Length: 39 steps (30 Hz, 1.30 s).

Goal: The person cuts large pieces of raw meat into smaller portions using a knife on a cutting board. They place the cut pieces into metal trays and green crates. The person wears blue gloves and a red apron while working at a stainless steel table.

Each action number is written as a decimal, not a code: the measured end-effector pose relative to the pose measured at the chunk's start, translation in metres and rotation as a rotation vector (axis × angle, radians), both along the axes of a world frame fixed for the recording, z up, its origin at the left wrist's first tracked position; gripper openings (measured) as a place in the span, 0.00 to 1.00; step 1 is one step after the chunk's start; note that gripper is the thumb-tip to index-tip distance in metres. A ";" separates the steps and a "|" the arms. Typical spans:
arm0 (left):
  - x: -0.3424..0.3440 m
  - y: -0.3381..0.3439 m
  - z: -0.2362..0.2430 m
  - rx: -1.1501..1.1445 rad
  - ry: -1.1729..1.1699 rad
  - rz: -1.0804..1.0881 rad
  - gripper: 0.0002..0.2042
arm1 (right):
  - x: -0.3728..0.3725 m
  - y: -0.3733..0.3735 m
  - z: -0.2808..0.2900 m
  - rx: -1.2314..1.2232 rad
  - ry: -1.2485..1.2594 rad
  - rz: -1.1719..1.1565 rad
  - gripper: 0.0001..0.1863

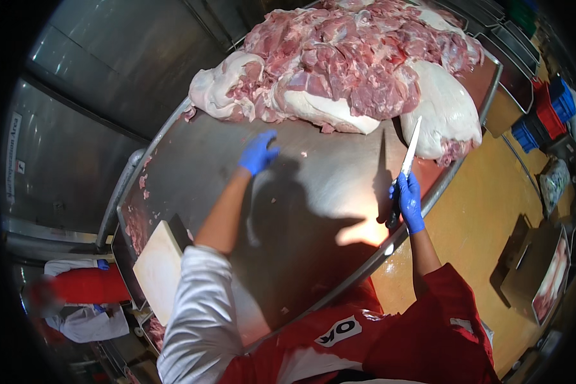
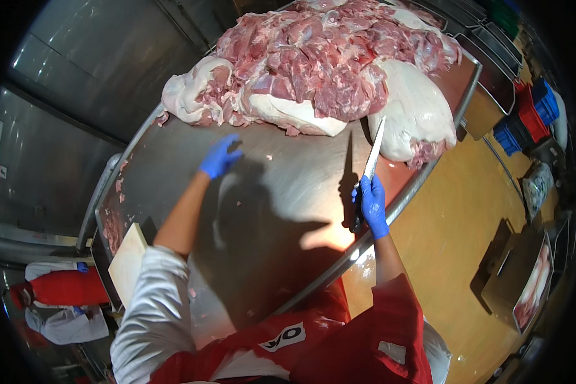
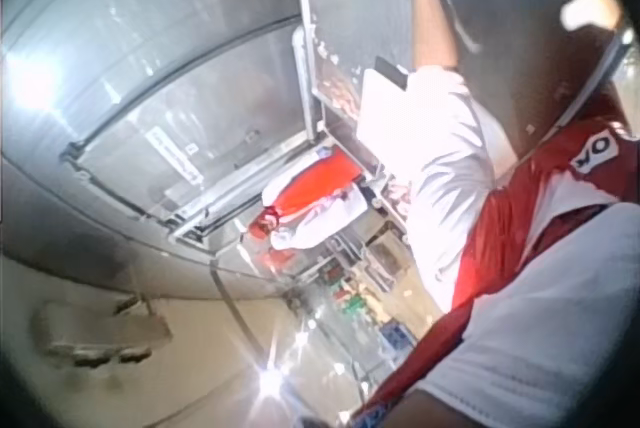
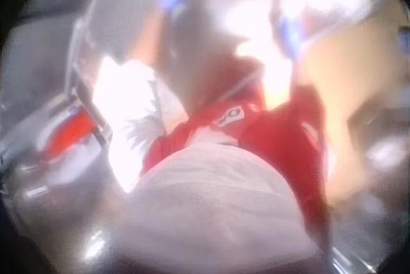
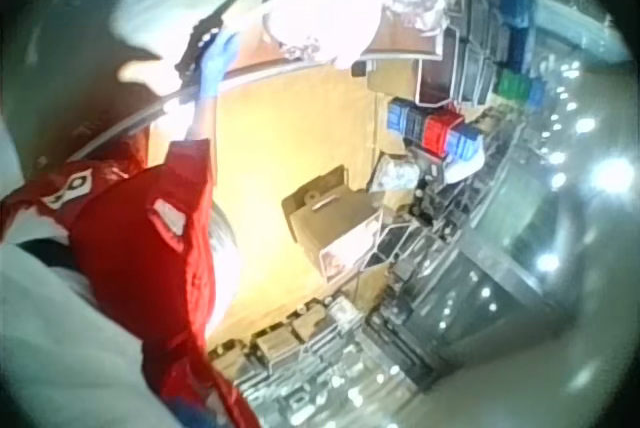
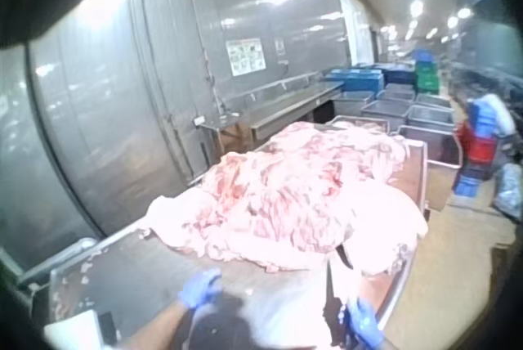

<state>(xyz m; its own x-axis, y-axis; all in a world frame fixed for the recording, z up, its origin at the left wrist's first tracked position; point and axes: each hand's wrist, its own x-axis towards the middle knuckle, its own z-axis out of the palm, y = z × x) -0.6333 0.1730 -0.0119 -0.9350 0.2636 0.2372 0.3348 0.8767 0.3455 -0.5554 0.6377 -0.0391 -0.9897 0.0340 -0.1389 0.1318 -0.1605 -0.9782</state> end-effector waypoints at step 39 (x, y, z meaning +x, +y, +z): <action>-0.335 0.137 0.091 0.154 -0.762 -0.030 0.39 | 0.020 0.091 0.007 0.041 -0.237 -0.108 0.08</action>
<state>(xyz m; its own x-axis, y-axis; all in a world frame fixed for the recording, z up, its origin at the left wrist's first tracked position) -0.9682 0.3103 0.0792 -0.8477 0.3079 -0.4319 -0.0209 0.7943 0.6072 -0.5359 0.7285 -0.0324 -0.9202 0.1479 -0.3625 0.3421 -0.1467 -0.9282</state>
